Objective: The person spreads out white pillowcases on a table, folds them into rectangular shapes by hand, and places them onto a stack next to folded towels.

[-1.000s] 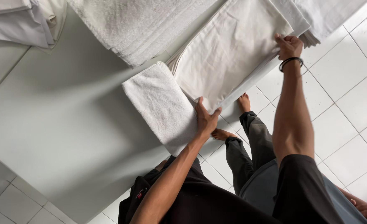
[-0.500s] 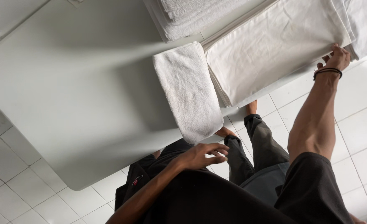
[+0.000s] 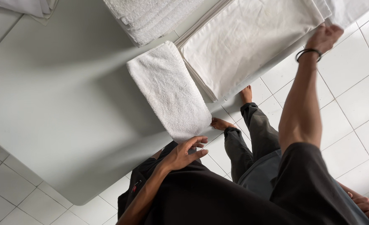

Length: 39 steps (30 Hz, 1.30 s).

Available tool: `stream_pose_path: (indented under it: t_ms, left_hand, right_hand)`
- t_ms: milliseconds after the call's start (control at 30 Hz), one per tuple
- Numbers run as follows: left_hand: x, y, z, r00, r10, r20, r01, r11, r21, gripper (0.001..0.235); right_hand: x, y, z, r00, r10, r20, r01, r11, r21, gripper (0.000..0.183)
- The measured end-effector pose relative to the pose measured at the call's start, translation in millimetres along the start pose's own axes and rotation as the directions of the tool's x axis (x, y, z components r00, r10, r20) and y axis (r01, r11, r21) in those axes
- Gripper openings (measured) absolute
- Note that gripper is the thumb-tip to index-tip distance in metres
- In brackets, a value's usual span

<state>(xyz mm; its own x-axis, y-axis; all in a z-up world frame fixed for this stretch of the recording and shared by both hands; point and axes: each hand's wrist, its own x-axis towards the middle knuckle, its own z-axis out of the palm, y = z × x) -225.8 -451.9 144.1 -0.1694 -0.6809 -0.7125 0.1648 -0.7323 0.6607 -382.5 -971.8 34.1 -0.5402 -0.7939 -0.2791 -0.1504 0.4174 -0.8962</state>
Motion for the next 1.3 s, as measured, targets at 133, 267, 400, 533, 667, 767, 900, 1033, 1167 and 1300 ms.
stream_pose_path:
  t_ms: [133,267,400,533,667,767,900,1033,1167,1300]
  left_hand:
    - [-7,-10,5,0.99,0.137,-0.023,-0.136,0.99,0.025,0.076]
    - [-51,-1,-10,0.986,0.164,-0.042,-0.159,0.981,0.113,0.077]
    - [-86,-53,-18,0.958,0.187,-0.215,-0.181,0.982,0.047,0.076]
    - [-120,-100,-27,0.907,0.216,-0.362,-0.215,0.976,0.044,0.074]
    - [-139,-185,-53,0.834,0.238,-0.498,-0.051,0.932,0.36,0.071]
    - [-165,-255,-92,0.74,0.181,-0.648,0.24,0.829,0.505,0.073]
    - [-212,-330,-132,0.703,0.026,-0.711,0.322,0.88,0.35,0.08]
    - [-263,-364,-171,0.695,0.017,-0.719,0.359,0.858,0.367,0.075]
    - [-282,-387,-185,0.68,0.072,-0.73,0.405,0.793,0.455,0.075]
    - [-283,-405,-193,0.719,0.017,-0.695,0.396,0.812,0.429,0.077]
  right_hand:
    - [-78,63,-5,0.454,-0.638,0.622,0.889,0.37,-0.269,0.058]
    - [-193,136,-56,0.238,-0.442,0.865,0.971,0.086,-0.224,0.066]
    - [-241,160,-106,0.128,-0.328,0.936,0.991,0.085,-0.106,0.061]
    - [-264,170,-133,0.112,-0.244,0.963,0.992,0.083,-0.094,0.075]
    - [-268,173,-136,0.019,-0.655,0.755,0.999,0.049,0.018,0.059]
    - [-289,156,-141,0.307,-0.824,0.476,0.935,0.354,0.009,0.028]
    - [-359,161,-142,0.26,-0.902,0.344,0.966,0.242,-0.095,0.014]
    - [-484,200,-108,0.1,-0.91,0.403,0.951,0.206,0.23,0.028]
    - [-588,229,-95,-0.067,-0.691,0.719,0.984,0.075,0.164,0.039]
    - [-640,231,-66,0.029,-0.184,0.982,0.982,0.187,0.006,0.065]
